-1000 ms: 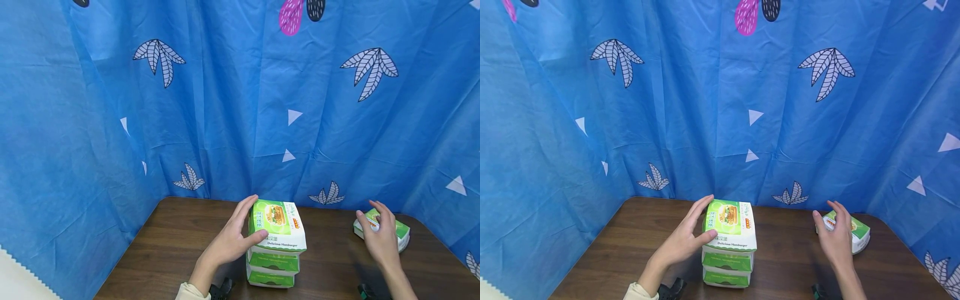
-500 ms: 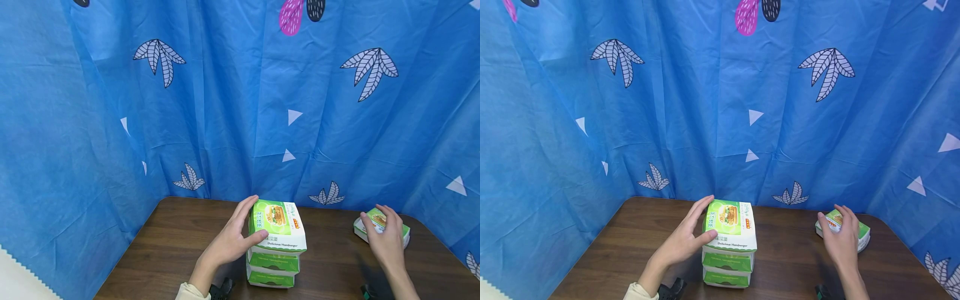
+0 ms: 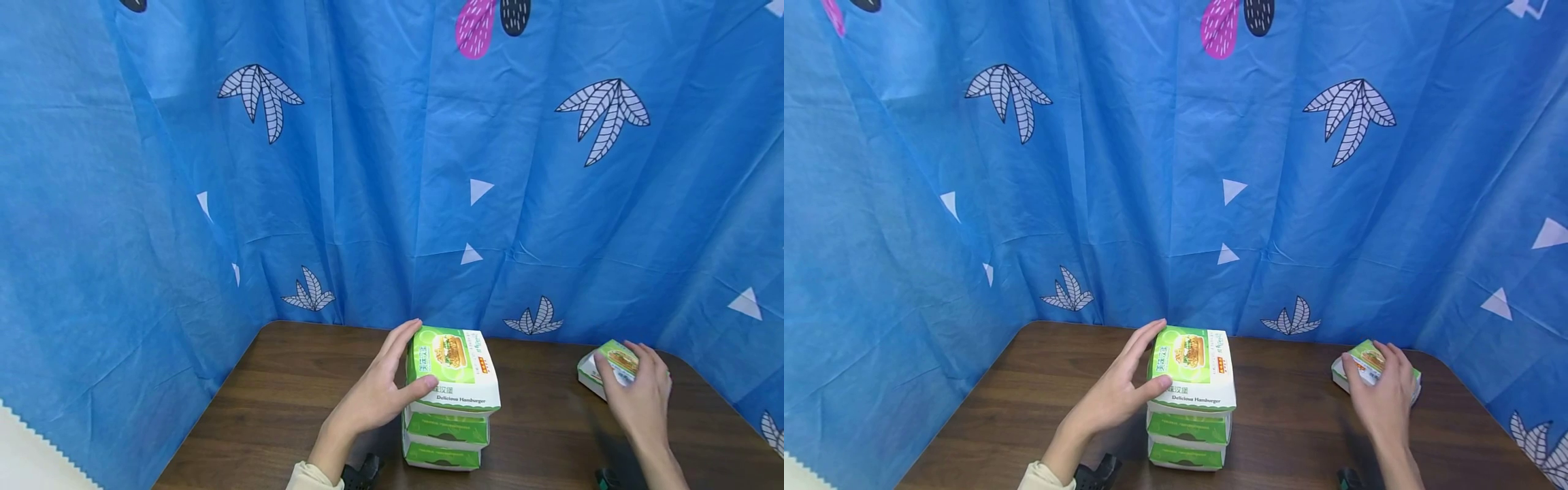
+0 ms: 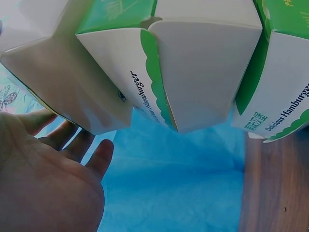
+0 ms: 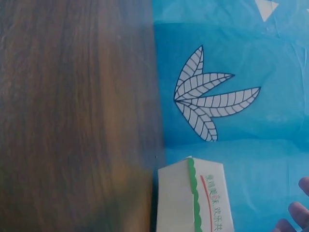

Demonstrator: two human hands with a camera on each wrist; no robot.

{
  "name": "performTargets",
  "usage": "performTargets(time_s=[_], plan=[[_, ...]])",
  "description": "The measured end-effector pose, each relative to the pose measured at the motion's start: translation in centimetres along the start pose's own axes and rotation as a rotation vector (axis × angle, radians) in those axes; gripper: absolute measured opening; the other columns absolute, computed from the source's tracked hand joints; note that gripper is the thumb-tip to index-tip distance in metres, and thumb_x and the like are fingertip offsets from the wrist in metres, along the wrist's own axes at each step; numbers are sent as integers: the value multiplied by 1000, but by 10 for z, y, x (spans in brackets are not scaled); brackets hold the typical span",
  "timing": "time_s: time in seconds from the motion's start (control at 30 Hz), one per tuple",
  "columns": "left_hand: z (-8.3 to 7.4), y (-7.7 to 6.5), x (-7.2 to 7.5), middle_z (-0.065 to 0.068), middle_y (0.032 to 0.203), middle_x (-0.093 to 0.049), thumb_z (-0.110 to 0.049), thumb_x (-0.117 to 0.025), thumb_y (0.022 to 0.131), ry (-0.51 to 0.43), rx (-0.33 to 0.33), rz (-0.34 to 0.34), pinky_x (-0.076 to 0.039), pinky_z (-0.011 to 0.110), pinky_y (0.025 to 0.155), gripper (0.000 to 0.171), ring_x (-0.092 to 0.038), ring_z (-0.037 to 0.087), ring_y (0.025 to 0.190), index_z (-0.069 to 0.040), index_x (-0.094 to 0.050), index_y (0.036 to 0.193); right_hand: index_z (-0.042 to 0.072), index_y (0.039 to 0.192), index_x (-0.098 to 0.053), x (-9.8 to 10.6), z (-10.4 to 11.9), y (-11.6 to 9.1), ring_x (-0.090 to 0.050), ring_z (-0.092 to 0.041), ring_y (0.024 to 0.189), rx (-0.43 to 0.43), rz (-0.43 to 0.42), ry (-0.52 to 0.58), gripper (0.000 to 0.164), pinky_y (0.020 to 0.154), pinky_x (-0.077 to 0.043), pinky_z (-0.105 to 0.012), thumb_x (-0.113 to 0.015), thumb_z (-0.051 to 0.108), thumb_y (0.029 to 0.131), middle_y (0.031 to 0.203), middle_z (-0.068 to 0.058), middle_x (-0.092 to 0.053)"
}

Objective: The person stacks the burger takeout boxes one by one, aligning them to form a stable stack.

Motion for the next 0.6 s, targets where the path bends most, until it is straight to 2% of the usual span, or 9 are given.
performTargets(time_s=[0.33, 0.47, 0.6], plan=[[1, 0, 0, -17, 167, -21, -52, -68, 94, 1, -4, -2, -33, 57, 119, 81, -27, 14, 151, -37, -26, 162, -5, 152, -40, 2, -8, 0, -19, -55, 146, -28, -2, -60, 71, 115, -18, -69, -66, 32, 97, 161, -31, -26], [0, 0, 0, -17, 167, -21, -53, -68, 94, 3, -4, -3, -32, 58, 119, 81, -27, 15, 152, -37, -26, 162, -8, 149, -42, 4, -11, -1, -22, -55, 144, -3, -33, -69, 71, 116, -17, -67, -67, 31, 95, 158, -33, -31], [1, 0, 0, -16, 167, -21, -52, -68, 94, 6, -6, -3, -32, 58, 120, 81, -26, 15, 152, -36, -26, 162, -9, 149, -41, 4, -14, -1, -22, -52, 145, -12, -31, -87, 73, 118, -15, -64, -67, 33, 95, 157, -32, -32]])
Point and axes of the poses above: each hand's wrist, its own y-axis towards the middle knuckle, its own x-axis out of the back of the hand, z = x × y, the point moved 3 cm from there along y, towards the middle knuckle
